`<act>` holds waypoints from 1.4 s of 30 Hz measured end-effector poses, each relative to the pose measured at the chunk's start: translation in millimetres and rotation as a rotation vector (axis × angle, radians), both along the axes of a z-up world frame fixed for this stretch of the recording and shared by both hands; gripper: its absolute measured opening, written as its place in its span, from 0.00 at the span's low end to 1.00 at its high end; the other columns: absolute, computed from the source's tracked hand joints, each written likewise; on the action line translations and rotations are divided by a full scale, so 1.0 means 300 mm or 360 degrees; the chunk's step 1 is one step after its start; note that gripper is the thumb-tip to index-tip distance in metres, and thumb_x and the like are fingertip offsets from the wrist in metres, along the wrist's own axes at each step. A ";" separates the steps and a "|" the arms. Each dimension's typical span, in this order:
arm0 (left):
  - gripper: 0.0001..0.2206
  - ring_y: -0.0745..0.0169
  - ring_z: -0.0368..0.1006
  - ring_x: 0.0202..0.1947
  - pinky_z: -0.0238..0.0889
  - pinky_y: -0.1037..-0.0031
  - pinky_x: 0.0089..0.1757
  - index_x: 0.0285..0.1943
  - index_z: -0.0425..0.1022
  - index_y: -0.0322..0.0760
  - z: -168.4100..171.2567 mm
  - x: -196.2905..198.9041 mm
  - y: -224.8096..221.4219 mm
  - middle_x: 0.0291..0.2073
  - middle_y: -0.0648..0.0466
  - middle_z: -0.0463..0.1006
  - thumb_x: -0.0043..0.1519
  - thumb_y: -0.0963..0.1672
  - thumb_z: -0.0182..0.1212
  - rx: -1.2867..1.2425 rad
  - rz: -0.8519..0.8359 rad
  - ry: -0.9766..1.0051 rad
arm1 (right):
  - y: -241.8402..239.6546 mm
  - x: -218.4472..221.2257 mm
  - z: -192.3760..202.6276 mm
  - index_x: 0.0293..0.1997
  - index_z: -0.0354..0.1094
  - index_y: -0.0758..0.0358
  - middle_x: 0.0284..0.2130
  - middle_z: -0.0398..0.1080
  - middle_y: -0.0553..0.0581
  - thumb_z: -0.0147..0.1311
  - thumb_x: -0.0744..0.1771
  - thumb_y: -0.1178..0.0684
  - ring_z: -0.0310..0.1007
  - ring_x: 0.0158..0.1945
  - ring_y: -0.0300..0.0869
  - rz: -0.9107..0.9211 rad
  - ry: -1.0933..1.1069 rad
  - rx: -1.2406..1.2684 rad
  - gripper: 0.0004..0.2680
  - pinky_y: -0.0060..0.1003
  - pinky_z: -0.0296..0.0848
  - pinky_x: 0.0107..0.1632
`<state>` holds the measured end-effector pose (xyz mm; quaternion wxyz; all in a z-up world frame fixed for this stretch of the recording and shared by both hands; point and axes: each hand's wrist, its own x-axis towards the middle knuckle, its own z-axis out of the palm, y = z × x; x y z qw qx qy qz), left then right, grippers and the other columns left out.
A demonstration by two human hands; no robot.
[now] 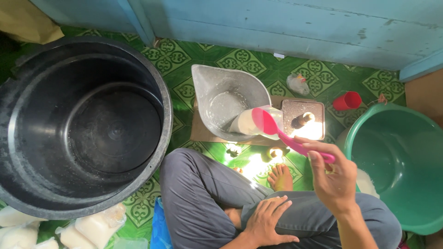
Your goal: Scooping white powder from a large basin into a measuring container and then into plastic bags.
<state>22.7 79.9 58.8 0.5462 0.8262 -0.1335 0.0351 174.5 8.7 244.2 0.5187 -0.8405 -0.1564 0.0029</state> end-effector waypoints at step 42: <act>0.40 0.47 0.71 0.57 0.60 0.62 0.56 0.60 0.67 0.29 -0.159 -0.011 -0.133 0.59 0.42 0.71 0.47 0.61 0.64 0.0495 0.0049 -0.0193 | -1.338 0.012 -0.605 0.55 0.60 0.60 0.51 0.68 0.60 0.42 0.72 0.47 0.72 0.51 0.44 -0.1350 0.0423 0.1568 0.10 0.35 0.74 0.57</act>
